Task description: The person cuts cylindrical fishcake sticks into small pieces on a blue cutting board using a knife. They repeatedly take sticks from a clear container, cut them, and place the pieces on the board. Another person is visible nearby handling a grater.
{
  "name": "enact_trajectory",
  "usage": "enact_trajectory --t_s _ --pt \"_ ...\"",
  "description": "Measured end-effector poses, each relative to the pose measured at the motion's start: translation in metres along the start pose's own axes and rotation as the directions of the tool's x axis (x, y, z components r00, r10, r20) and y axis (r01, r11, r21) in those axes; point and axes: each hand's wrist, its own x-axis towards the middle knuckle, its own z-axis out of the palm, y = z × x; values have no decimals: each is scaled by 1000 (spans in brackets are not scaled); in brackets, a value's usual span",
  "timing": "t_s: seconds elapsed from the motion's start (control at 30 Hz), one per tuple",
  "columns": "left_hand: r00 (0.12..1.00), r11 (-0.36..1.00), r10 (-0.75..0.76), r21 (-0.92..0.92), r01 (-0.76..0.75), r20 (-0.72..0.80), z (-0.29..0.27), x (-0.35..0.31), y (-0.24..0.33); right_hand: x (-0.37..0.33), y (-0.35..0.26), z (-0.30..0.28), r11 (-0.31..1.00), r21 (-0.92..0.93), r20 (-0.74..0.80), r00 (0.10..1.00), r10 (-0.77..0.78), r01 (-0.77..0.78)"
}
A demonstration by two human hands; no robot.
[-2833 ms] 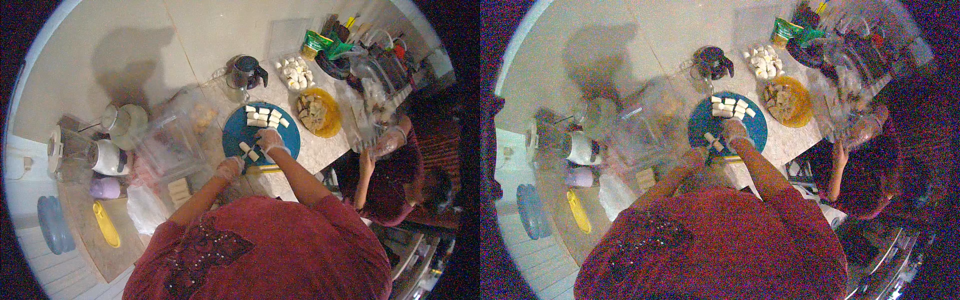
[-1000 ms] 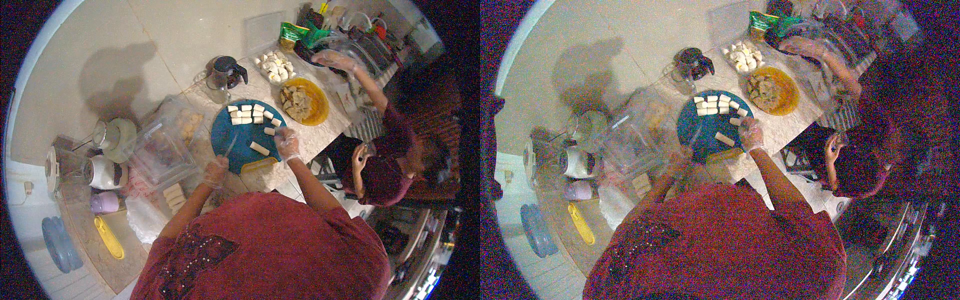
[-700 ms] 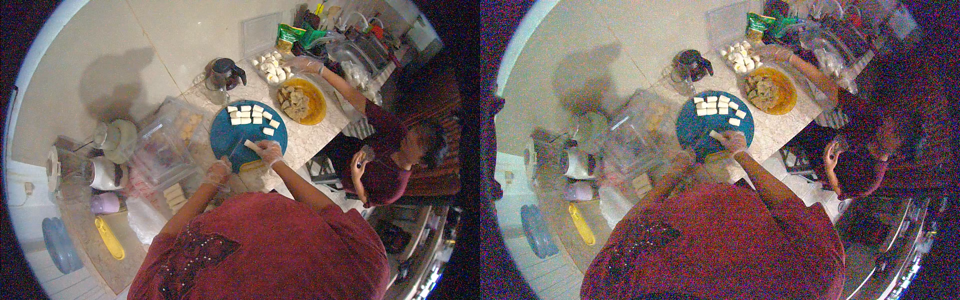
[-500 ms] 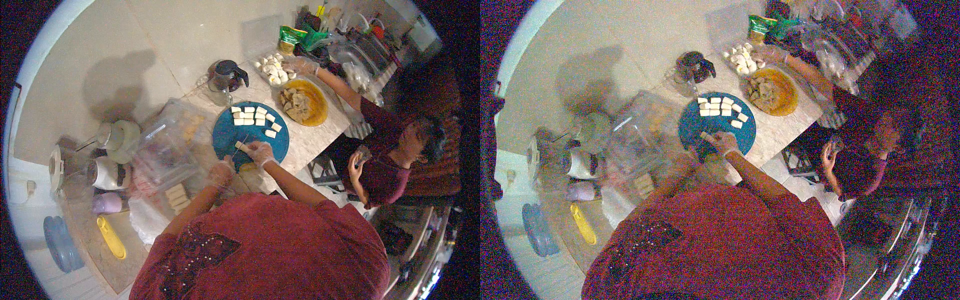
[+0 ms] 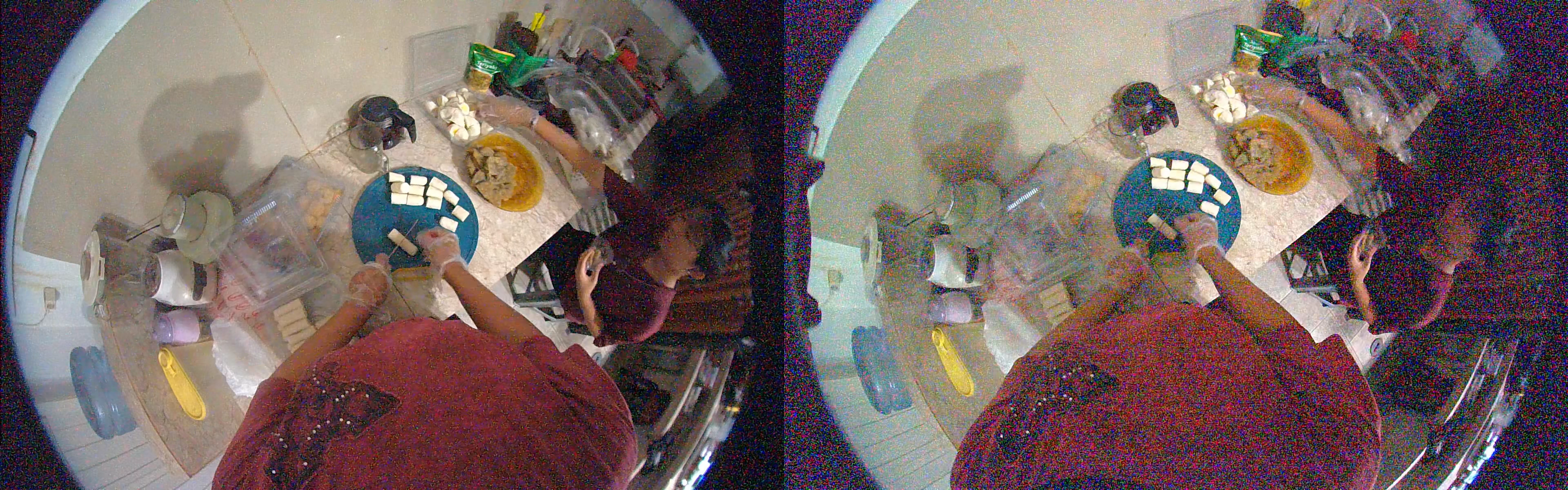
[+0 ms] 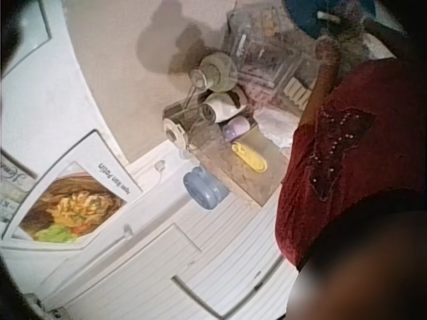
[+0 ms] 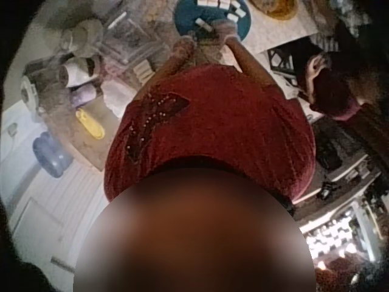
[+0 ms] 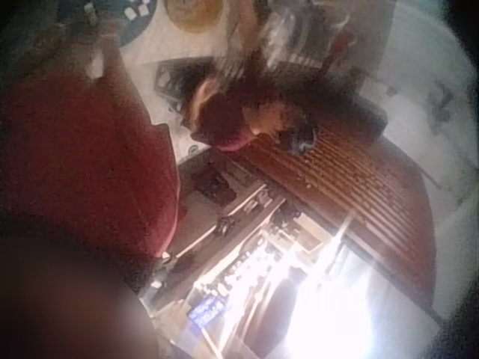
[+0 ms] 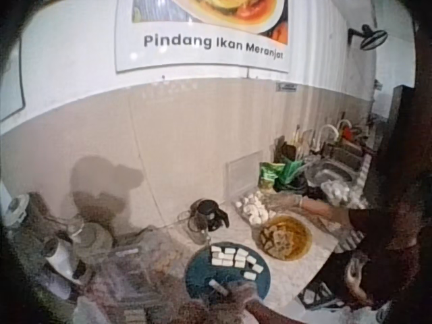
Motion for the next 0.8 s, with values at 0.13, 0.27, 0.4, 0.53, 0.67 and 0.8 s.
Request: enact_trajectory --t_s 0.13,0.27,0.4,0.53,0.67,0.8 --pt "1000 999 22 -24 -23 -12 -4 -1 0 27 6 -11 999 20 20 999 -39 39" --pt "994 993 -91 -75 95 57 -2 7 1 44 -5 -15 997 -71 104 994 -26 34" --pt "999 997 -19 -79 22 42 0 10 -1 49 -10 -10 961 -183 145 973 -180 206" --pt "997 998 -28 -62 33 74 -5 6 -1 58 -7 -7 891 -362 282 943 -174 273" --pt "988 997 -56 -53 64 147 -15 4 5 65 -5 -5 716 -547 365 893 -263 434" --pt "981 991 -74 -100 93 180 -17 12 8 73 -3 -3 678 -599 408 891 -200 426"
